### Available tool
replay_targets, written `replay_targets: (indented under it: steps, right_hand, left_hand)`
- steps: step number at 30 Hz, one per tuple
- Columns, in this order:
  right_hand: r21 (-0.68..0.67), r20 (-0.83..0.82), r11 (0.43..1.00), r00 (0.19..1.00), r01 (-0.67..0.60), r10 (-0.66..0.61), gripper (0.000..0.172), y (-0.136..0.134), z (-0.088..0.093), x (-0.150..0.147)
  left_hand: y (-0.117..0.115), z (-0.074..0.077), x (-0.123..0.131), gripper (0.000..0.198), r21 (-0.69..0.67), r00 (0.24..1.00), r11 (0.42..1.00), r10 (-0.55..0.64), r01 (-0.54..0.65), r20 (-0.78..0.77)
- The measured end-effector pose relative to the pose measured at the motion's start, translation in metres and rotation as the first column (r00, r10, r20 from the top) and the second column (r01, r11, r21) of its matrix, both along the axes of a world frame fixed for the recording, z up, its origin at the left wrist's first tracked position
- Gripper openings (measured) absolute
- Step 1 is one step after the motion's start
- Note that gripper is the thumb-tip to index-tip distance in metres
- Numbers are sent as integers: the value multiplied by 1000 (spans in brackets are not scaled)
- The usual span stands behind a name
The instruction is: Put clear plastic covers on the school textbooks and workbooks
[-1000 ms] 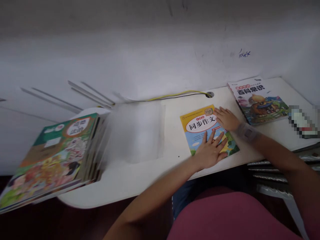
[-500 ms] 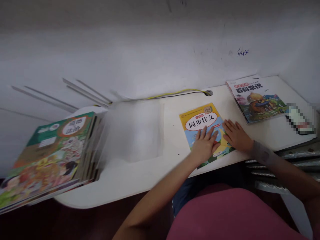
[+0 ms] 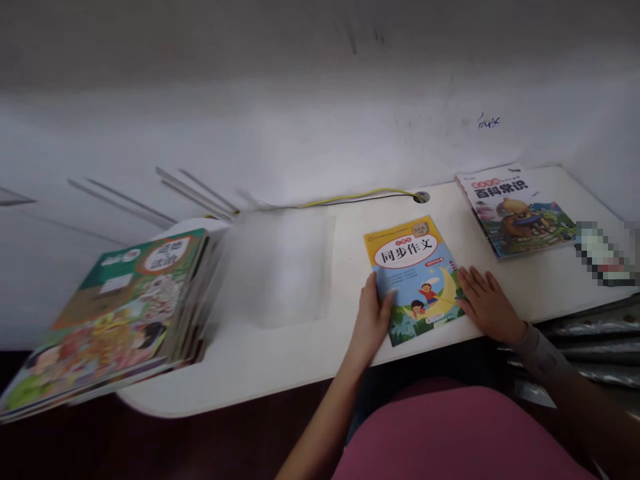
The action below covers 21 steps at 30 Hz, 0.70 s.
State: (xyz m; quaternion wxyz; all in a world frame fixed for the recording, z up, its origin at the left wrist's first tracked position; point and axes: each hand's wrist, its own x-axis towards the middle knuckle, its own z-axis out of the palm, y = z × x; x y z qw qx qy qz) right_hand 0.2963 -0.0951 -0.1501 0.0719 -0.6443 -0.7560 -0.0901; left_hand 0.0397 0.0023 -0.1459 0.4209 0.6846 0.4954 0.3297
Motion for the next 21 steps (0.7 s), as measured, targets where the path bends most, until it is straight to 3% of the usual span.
replay_targets:
  steps: [2, 5, 7, 9, 12, 15, 21]
  right_hand:
    - [10, -4, 1000, 1000, 2, -2, 54, -1, -1, 0]
    - [23, -18, 1000, 1000, 3, -3, 55, -1, -2, 0]
    - [29, -33, 1000, 999, 8, -7, 56, 0, -4, -1]
    - [31, -50, 999, 999, 16, -14, 56, 0, -4, -1]
    - [25, -77, 1000, 997, 19, -17, 56, 1, -4, -2]
    - [11, -102, 1000, 995, 9, -8, 55, 1, -1, -2]
    - [3, -260, 1000, 965, -26, 26, 49, -1, 1, 4]
  left_hand:
    - [1, 7, 5, 62, -199, 954, 980, 82, -24, 290]
    - [-4, 21, 15, 60, -425, 791, 905, 243, 23, 562]
    - [-12, 30, 19, 54, -546, 745, 830, 293, 112, 599]
    - [-24, 35, 19, 49, -643, 758, 743, 308, 186, 575]
    - [-38, 39, 15, 50, -712, 790, 680, 335, 174, 514]
    - [-45, 40, 9, 55, -719, 805, 681, 344, 140, 483]
    - [-30, 52, -10, 48, -646, 827, 758, 307, 88, 472]
